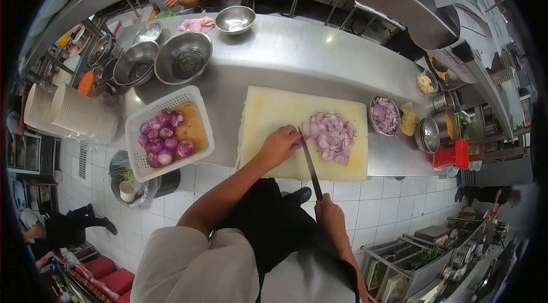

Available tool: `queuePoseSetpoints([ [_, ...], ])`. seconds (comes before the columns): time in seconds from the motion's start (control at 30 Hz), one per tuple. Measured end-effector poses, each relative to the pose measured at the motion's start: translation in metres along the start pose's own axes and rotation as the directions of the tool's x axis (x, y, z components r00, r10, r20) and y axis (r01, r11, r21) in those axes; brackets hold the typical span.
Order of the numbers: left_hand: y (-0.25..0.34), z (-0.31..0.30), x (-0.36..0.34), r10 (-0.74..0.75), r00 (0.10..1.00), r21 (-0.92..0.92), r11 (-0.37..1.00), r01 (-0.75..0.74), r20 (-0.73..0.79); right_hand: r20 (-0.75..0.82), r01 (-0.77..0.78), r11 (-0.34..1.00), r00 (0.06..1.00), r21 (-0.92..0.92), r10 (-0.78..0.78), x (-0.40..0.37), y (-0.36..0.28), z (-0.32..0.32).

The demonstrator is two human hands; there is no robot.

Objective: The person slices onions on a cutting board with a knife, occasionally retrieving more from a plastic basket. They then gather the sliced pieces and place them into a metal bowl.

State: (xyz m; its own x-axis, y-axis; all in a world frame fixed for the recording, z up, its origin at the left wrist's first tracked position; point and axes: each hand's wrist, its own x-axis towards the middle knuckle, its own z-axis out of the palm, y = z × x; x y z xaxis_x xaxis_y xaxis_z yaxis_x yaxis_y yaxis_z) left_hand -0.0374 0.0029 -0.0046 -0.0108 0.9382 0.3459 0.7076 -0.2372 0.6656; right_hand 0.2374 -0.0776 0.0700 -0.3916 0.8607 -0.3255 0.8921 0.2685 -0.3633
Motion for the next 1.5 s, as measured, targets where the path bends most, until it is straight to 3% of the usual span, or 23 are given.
queuePoseSetpoints([
  [0.17,-0.001,-0.001,0.000,0.025,1.000,0.012,1.000,-0.025,-0.006,-0.028,0.040,0.993,0.999,0.108,-0.037,0.034,0.010,0.031],
  [0.33,-0.002,-0.002,0.001,0.016,1.000,-0.002,1.000,-0.016,0.011,-0.041,0.007,0.992,0.999,0.127,-0.002,0.035,-0.006,0.011],
  [0.83,-0.001,-0.001,-0.001,0.015,1.000,-0.017,1.000,-0.015,-0.005,-0.030,0.012,1.000,0.999,-0.004,-0.012,0.001,-0.003,0.004],
  [1.23,-0.002,0.001,-0.001,-0.001,1.000,0.009,1.000,0.001,0.013,-0.084,0.058,0.997,0.995,-0.041,-0.061,-0.007,0.000,0.002],
  [1.5,-0.001,0.000,0.000,0.007,1.000,0.002,1.000,-0.008,0.004,-0.037,0.014,1.000,0.999,-0.021,-0.014,-0.007,0.003,0.001],
])
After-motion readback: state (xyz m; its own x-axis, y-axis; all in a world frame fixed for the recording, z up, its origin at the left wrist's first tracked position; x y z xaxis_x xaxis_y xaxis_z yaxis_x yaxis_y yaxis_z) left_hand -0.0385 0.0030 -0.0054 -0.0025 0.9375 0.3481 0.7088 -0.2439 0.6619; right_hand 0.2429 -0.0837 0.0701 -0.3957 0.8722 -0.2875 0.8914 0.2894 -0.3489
